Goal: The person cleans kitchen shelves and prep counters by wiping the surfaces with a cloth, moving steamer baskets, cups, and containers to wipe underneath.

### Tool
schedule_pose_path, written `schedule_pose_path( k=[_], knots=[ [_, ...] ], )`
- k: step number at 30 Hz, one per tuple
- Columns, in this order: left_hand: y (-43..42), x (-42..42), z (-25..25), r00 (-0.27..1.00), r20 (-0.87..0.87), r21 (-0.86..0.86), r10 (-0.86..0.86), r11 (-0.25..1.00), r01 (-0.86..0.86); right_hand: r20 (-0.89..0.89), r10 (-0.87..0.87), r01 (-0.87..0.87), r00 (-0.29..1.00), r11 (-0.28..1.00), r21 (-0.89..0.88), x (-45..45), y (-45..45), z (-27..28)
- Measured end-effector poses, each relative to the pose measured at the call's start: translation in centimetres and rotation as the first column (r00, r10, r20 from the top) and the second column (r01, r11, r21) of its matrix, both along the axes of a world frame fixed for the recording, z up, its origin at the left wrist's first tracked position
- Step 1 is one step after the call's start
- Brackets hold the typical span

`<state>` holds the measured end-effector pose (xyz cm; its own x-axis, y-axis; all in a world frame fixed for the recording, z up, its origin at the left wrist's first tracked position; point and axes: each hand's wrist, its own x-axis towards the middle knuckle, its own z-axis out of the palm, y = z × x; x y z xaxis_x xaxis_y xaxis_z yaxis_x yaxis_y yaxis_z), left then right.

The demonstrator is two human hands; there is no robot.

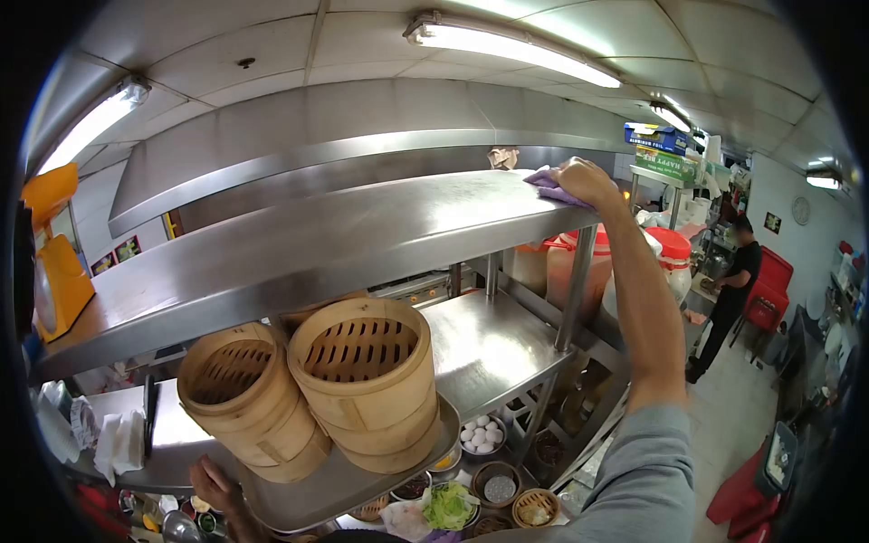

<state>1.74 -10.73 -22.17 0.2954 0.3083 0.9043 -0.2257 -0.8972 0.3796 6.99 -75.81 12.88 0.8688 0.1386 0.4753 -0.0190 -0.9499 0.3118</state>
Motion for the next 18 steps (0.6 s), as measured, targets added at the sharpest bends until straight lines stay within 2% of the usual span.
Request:
schedule_pose_path(
  k=[1, 3, 4, 5, 6, 9, 10, 12, 13, 15, 17, 18],
  knots=[
    [-0.2, -0.2, 0.3, 1.0, -0.01, -0.017, -0.008, 1.0, 0.008, 0.138, 0.235, -0.23, 0.962, 0.972, -0.051, -0.7, 0.9, -0.7],
    [-0.5, -0.5, 0.5, 1.0, -0.001, -0.027, -0.011, 1.0, 0.011, 0.234, 0.376, -0.364, 0.897, 0.927, -0.094, -1.2, 8.6, -1.8],
    [-0.3, -0.6, 0.4, 1.0, -0.019, -0.02, 0.005, 1.0, -0.006, 0.097, 0.623, -0.617, 0.776, 0.782, -0.091, -0.8, 13.0, -1.5],
    [-0.4, -0.3, 0.3, 0.999, -0.036, -0.014, 0.016, 1.0, -0.016, 0.159, 0.798, -0.781, 0.581, 0.602, -0.169, 0.0, 18.0, -2.2],
    [-0.1, 0.1, -0.1, 1.0, -0.01, -0.009, 0.026, 1.0, -0.026, 0.384, 0.877, -0.918, 0.29, 0.368, -0.148, 2.6, 24.0, -4.7],
    [0.2, -0.2, -0.1, 0.997, -0.056, 0.012, 0.051, 0.999, -0.051, 0.389, 0.804, -0.851, 0.451, 0.518, -0.085, -1.7, 42.7, -5.8],
    [0.3, -0.1, -0.3, 0.997, -0.053, 0.013, 0.055, 0.998, -0.055, 0.497, 0.793, -0.85, 0.352, 0.494, -0.186, -2.5, 46.3, -5.5],
    [0.6, -0.1, -0.3, 0.994, -0.088, -0.006, 0.061, 0.998, -0.062, 0.654, 0.715, -0.784, 0.247, 0.544, -0.298, -4.0, 47.0, -5.6],
    [0.5, -0.2, -0.3, 0.994, -0.088, -0.008, 0.065, 0.998, -0.066, 0.653, 0.717, -0.786, 0.244, 0.541, -0.3, -3.9, 46.3, -5.6],
    [0.4, -0.1, -0.1, 0.995, -0.079, -0.007, 0.054, 0.998, -0.054, 0.44, 0.847, -0.827, 0.299, 0.46, -0.323, -3.0, 43.1, -5.4],
    [0.2, -0.1, -0.1, 0.998, -0.055, -0.026, 0.039, 0.999, -0.041, 0.554, 0.812, -0.798, 0.187, 0.454, -0.397, -2.1, 36.1, -5.9],
    [0.2, 0.0, -0.1, 0.999, -0.022, -0.052, 0.028, 0.998, -0.029, 0.343, 0.771, -0.773, 0.537, 0.612, -0.164, -3.5, 31.7, -4.6]
  ],
)
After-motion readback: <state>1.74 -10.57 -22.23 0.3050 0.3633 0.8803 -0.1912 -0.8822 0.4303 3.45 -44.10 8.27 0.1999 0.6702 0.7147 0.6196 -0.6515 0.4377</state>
